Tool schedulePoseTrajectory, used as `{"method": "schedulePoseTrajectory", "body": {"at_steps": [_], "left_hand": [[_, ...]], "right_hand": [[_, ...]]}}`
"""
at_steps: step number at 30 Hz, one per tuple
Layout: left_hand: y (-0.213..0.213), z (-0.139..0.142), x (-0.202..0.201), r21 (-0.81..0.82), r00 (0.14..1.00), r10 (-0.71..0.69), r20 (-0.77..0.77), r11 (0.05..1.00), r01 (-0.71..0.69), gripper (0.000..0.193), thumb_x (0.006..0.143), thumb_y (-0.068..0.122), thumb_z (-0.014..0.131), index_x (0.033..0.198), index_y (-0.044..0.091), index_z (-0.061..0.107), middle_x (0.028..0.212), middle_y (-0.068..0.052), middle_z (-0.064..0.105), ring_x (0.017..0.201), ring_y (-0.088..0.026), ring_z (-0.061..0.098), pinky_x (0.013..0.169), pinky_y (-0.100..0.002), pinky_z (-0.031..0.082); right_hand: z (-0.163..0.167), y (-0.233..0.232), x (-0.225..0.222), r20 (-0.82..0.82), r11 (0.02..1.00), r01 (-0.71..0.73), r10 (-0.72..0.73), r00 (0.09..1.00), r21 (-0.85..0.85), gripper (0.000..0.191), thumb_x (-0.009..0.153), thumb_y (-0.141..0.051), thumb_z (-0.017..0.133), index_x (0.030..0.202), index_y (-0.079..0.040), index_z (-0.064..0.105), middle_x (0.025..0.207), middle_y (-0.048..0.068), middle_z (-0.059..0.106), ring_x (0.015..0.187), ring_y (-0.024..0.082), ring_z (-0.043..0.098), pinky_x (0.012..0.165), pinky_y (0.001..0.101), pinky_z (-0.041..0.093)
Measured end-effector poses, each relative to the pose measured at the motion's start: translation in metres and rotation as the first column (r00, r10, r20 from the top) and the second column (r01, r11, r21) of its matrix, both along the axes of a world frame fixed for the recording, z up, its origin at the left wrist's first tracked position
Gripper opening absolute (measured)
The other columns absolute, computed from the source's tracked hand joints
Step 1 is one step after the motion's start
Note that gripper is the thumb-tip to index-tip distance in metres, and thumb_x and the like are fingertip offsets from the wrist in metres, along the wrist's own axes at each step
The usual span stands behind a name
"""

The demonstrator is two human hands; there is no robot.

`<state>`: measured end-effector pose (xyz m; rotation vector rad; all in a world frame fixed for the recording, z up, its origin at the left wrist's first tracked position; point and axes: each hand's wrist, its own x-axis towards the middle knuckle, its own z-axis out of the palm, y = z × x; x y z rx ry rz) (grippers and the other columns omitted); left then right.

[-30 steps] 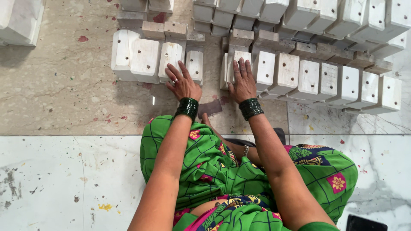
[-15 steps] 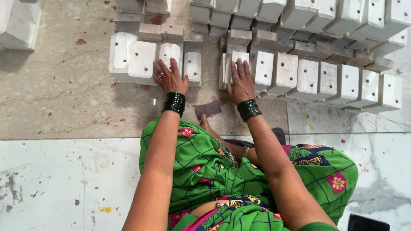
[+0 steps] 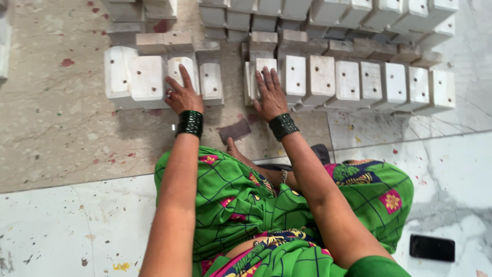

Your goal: The person sits on the floor and arranges white plaster mold blocks, picking blocks one at a time and placing them into neat rows on the floor, occasionally turning or repositioning a block to fit the row.

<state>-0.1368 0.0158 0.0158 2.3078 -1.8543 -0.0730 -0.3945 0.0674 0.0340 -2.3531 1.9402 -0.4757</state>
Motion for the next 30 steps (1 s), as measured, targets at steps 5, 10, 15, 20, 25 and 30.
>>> {"method": "schedulePoseTrajectory", "body": {"at_steps": [5,10,15,20,25,30], "left_hand": [[0.001,0.005,0.006,-0.073,0.999,-0.046,0.023,0.996,0.047,0.122,0.075,0.042,0.088,0.165,0.033,0.006,0.155,-0.034,0.024,0.12,-0.054,0.05,0.099,-0.063,0.039],[0.006,0.005,0.001,-0.068,0.991,-0.015,-0.134,0.998,0.006,0.115,0.077,0.039,0.088,0.164,0.035,0.012,0.152,-0.03,0.034,0.122,-0.051,0.051,0.098,-0.063,0.039],[0.027,-0.011,-0.01,-0.28,0.361,-0.234,-0.903,0.957,-0.08,0.092,0.094,0.022,0.083,0.166,0.016,0.026,0.164,-0.021,0.036,0.147,-0.035,0.042,0.121,-0.047,0.037],[0.063,0.0,-0.02,-0.082,-0.352,-0.112,-0.929,0.992,-0.1,0.077,0.092,0.012,0.069,0.161,0.007,0.035,0.16,-0.018,0.044,0.141,-0.031,0.05,0.118,-0.041,0.041],[0.098,0.048,-0.024,-0.211,-0.807,0.061,-0.587,0.951,0.226,0.081,0.093,0.017,0.066,0.163,0.012,0.026,0.164,-0.011,0.037,0.147,-0.03,0.043,0.123,-0.047,0.036],[0.123,0.064,-0.045,-0.342,-0.781,0.21,-0.588,0.81,0.476,0.077,0.098,0.023,0.06,0.165,0.006,0.026,0.167,-0.015,0.038,0.152,-0.03,0.043,0.127,-0.043,0.034]], "right_hand": [[-0.007,0.025,-0.012,0.186,0.998,-0.055,0.061,0.981,-0.038,0.086,0.087,-0.026,0.075,0.161,-0.014,0.034,0.169,0.021,0.018,0.157,0.041,0.013,0.128,0.0487,0.02],[-0.033,0.121,-0.029,0.338,0.999,-0.029,0.035,0.941,-0.022,0.067,0.092,-0.021,0.072,0.155,-0.015,0.047,0.168,0.021,0.025,0.154,0.044,0.026,0.126,0.0505,0.028],[-0.053,0.163,-0.045,0.412,0.98,0.049,-0.126,0.902,0.193,0.063,0.091,-0.025,0.071,0.15,-0.018,0.05,0.162,0.019,0.035,0.145,0.042,0.041,0.117,0.0466,0.04],[-0.052,0.154,-0.033,0.593,0.972,0.007,-0.149,0.791,0.235,0.058,0.1,-0.035,0.065,0.153,-0.018,0.05,0.16,0.014,0.045,0.145,0.035,0.048,0.116,0.0448,0.045],[-0.04,0.149,-0.013,0.939,0.881,-0.324,-0.325,0.113,0.344,0.069,0.102,-0.055,0.047,0.158,-0.016,0.036,0.163,0.013,0.038,0.149,0.025,0.038,0.116,0.0457,0.038],[-0.027,0.144,0.009,0.801,0.935,-0.351,-0.253,-0.543,0.058,0.089,0.101,-0.067,0.045,0.161,-0.004,0.031,0.161,0.013,0.044,0.149,0.028,0.042,0.125,0.0465,0.034]]}}
